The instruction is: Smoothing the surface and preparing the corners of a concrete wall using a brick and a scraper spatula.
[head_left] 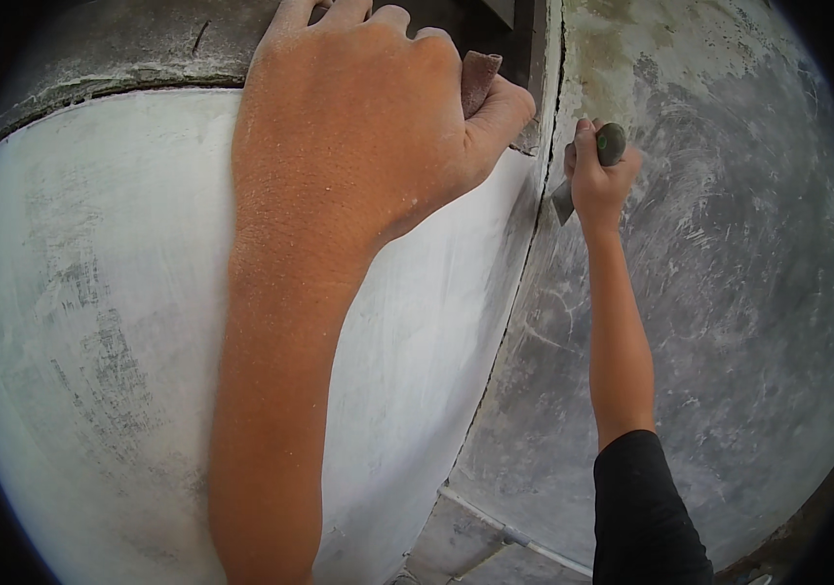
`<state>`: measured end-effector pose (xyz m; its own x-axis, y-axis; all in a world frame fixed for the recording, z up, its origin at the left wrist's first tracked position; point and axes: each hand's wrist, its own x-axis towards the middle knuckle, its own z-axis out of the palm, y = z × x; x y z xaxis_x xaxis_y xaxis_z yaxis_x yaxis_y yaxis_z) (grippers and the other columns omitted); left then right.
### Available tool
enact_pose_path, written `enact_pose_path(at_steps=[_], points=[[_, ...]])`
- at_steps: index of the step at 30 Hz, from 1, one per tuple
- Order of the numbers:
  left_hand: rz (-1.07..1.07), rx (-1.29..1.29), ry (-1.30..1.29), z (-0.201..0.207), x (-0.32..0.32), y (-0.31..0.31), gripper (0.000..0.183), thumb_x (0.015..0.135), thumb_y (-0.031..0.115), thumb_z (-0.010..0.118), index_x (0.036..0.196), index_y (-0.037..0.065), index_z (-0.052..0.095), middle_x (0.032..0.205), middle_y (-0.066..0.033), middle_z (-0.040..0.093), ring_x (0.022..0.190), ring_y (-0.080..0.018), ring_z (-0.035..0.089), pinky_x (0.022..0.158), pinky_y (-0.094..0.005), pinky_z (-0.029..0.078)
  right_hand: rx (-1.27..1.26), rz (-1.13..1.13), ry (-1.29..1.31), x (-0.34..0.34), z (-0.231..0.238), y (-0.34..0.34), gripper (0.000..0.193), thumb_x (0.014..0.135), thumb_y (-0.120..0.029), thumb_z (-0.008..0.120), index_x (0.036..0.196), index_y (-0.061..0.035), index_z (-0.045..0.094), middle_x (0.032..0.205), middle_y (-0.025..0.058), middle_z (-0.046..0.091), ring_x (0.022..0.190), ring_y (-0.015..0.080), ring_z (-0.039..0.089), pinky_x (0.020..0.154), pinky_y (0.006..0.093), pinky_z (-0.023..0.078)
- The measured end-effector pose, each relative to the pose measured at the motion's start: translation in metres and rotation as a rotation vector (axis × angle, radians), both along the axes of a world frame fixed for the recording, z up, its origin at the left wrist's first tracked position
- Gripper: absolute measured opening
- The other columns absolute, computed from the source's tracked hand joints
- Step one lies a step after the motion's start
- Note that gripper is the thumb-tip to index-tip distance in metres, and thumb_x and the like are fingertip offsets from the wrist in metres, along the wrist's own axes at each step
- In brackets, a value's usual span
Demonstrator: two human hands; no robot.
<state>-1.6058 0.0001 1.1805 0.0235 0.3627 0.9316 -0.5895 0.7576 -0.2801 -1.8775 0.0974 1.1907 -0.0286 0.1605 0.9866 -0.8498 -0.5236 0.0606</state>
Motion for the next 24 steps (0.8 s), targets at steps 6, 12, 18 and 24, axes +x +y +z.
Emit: enact_pose_path(at_steps=[6,12,18,24], points=[[0.062,0.004,0.018,-0.002,0.005,-0.005,0.046,0.088,0.042,0.058,0.105,0.005,0.079,0.101,-0.0118,0.077,0.097,-0.0273,0.07,0.107,-0.0437,0.047,-0.012,0.031,0.023,0.024,0.002,0.002,0.037,0.097,-0.009,0.065,0.065,-0.0051,0.047,0.057,-0.0041,0.04,0.055,0.0054,0.036,0.049,0.0284,0.029],[0.09,0.023,0.015,0.0,0.008,-0.011,0.046,0.088,0.042,0.058,0.105,0.005,0.079,0.1,-0.0116,0.077,0.097,-0.0267,0.071,0.107,-0.0434,0.047,-0.02,0.017,0.061,0.039,0.002,-0.001,0.036,0.092,-0.011,0.069,0.066,-0.0025,0.045,0.058,-0.0007,0.037,0.059,0.0102,0.032,0.053,0.0326,0.029],[0.069,0.021,-0.021,0.001,0.011,-0.005,0.044,0.087,0.041,0.06,0.101,0.004,0.08,0.095,-0.0109,0.076,0.091,-0.025,0.07,0.103,-0.043,0.049,-0.006,-0.034,0.092,0.038,-0.003,-0.006,0.038,0.097,-0.008,0.064,0.063,-0.0039,0.047,0.056,-0.0034,0.044,0.054,0.0054,0.039,0.049,0.0273,0.03],[0.042,0.007,-0.005,0.002,0.009,0.001,0.044,0.087,0.041,0.059,0.096,0.003,0.08,0.09,-0.011,0.075,0.087,-0.0245,0.069,0.102,-0.0425,0.049,-0.012,-0.007,0.025,0.023,-0.002,-0.002,0.039,0.099,-0.006,0.061,0.063,-0.0066,0.047,0.057,-0.0041,0.046,0.049,0.0042,0.041,0.045,0.0251,0.031]])
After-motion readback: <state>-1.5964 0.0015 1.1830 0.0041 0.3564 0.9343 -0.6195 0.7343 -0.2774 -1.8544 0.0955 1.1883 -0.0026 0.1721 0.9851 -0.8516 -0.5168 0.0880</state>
